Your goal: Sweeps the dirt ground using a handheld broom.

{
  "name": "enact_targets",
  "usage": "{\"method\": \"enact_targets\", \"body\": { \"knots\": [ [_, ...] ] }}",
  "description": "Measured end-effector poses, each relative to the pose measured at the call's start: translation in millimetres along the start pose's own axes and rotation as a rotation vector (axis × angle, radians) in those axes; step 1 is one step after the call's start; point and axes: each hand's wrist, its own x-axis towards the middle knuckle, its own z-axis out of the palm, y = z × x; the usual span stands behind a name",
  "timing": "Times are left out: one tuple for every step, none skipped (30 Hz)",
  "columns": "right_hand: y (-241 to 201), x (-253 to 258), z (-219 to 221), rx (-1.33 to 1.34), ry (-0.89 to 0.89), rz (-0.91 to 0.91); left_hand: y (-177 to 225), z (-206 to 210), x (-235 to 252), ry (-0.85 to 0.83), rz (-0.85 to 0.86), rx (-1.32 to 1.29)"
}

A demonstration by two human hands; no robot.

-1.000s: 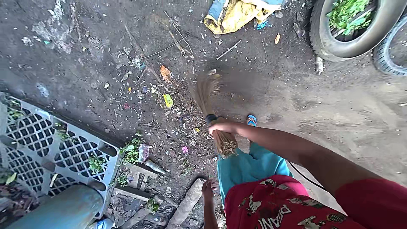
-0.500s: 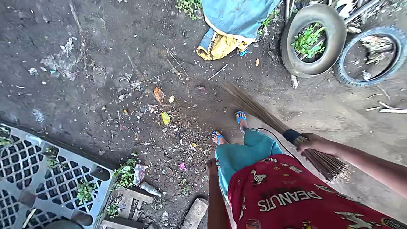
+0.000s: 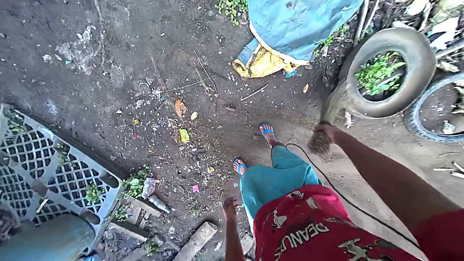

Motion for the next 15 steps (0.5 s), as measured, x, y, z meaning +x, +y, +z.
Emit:
{"method": "enact_targets", "body": {
  "knots": [
    [-22.5, 5.5, 24.7, 0.021, -0.095, -0.005, 0.2, 10.2, -13.8, 0.001, -0.021, 0.004],
    [-46.9, 5.5, 45.7, 0.043, -0.205, -0.009, 4.6, 24.3, -25.2, -0.008, -0.021, 0.013],
    [-76.2, 0.9, 59.6, 0.035, -0.35, -0.029, 12.9, 40.3, -33.0, -0.021, 0.004, 0.03],
    [-103.8, -8.6, 67.1, -0.02, -0.517, -0.056, 22.2, 54.6, -39.6, -0.02, 0.049, 0.062],
    [-125.9, -18.2, 68.8, -0.078, -0.685, -0.082, 30.6, 66.2, -43.9, -0.001, 0.11, 0.108],
    [-144.2, -27.2, 64.7, -0.126, -0.813, -0.102, 39.9, 76.3, -46.5, 0.025, 0.157, 0.168],
    [-157.3, -31.7, 54.1, -0.16, -0.892, -0.119, 50.2, 84.7, -48.0, 0.049, 0.193, 0.214],
    [-164.9, -32.0, 37.6, -0.177, -0.922, -0.132, 60.4, 91.9, -46.9, 0.065, 0.222, 0.224],
    [-167.3, -27.6, 15.8, -0.185, -0.923, -0.135, 69.6, 98.4, -45.4, 0.067, 0.247, 0.199],
    [-163.3, -22.6, -8.6, -0.2, -0.889, -0.134, 77.8, 104.2, -43.9, 0.062, 0.26, 0.153],
    [-153.4, -23.8, -32.2, -0.217, -0.797, -0.15, 86.2, 108.3, -42.9, 0.055, 0.263, 0.102],
    [-141.6, -23.8, -50.3, -0.274, -0.708, -0.189, 94.8, 110.3, -42.6, 0.045, 0.262, 0.056],
    [-126.4, -18.4, -65.9, -0.34, -0.639, -0.209, 102.9, 111.3, -42.9, 0.04, 0.26, 0.015],
    [-110.4, -19.1, -77.0, -0.404, -0.557, -0.227, 107.9, 111.9, -42.3, 0.038, 0.26, -0.022],
    [-92.8, -26.8, -85.8, -0.46, -0.476, -0.219, 107.5, 112.5, -40.7, 0.038, 0.265, -0.055]
  ]
}}
